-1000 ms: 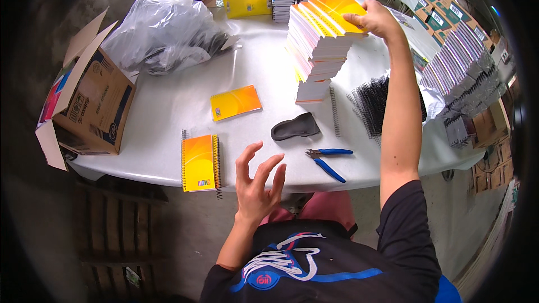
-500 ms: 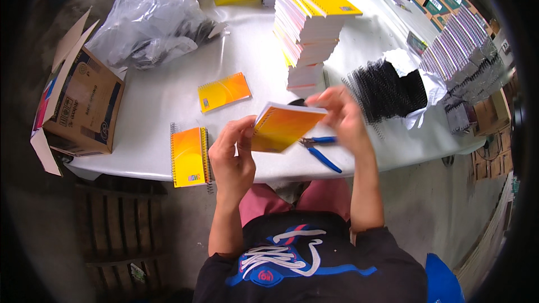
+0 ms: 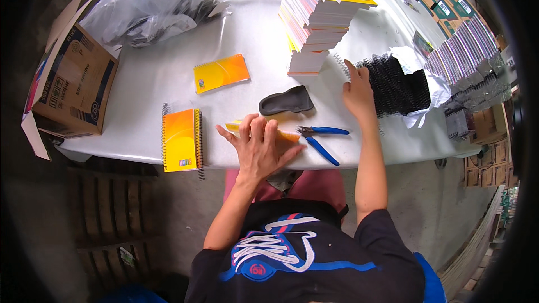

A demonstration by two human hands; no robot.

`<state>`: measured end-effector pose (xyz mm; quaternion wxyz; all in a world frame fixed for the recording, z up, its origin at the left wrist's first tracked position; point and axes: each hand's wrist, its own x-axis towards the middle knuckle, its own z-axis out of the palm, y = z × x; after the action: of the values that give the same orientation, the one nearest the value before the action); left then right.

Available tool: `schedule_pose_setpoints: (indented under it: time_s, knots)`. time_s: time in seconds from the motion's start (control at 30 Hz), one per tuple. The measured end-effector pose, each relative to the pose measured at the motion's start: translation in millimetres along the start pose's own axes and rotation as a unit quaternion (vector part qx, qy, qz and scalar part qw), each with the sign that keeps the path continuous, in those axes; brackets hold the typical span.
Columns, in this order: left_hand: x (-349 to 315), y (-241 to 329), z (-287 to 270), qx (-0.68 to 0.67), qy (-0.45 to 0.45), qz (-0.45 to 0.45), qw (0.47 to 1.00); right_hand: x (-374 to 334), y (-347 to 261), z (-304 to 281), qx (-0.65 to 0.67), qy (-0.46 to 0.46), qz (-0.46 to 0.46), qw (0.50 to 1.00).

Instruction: The person assembles notebooks by threading wire coils through the punched edges of paper stacks and then using pliers to trim and secure the wire ends.

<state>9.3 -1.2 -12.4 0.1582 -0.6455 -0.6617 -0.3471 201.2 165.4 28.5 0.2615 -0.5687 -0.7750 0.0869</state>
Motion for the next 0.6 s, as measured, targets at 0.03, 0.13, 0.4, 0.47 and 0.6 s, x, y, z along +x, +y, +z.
schedule_pose_setpoints:
  time_s: [0.03, 0.13, 0.4, 0.47, 0.6]
  knots:
    - [6, 2, 2, 0.009, 0.004, -0.006, 1.0, -8, -5, -13, 0.009, -0.014, -0.018, 1.0]
    - [17, 4, 5, 0.022, 0.026, -0.006, 0.999, -43, -39, -49, 0.191, -0.129, -0.077, 0.97]
    - [18, 1, 9, -0.021, 0.029, -0.022, 0.999, -77, -51, -27, 0.326, -0.09, -0.084, 0.937]
    - [15, 2, 11, -0.004, 0.041, -0.027, 0.999, -76, -52, -24, 0.324, -0.083, -0.083, 0.939]
    - [15, 5, 15, 0.011, 0.06, -0.057, 0.997, -72, -51, -22, 0.314, -0.108, -0.108, 0.937]
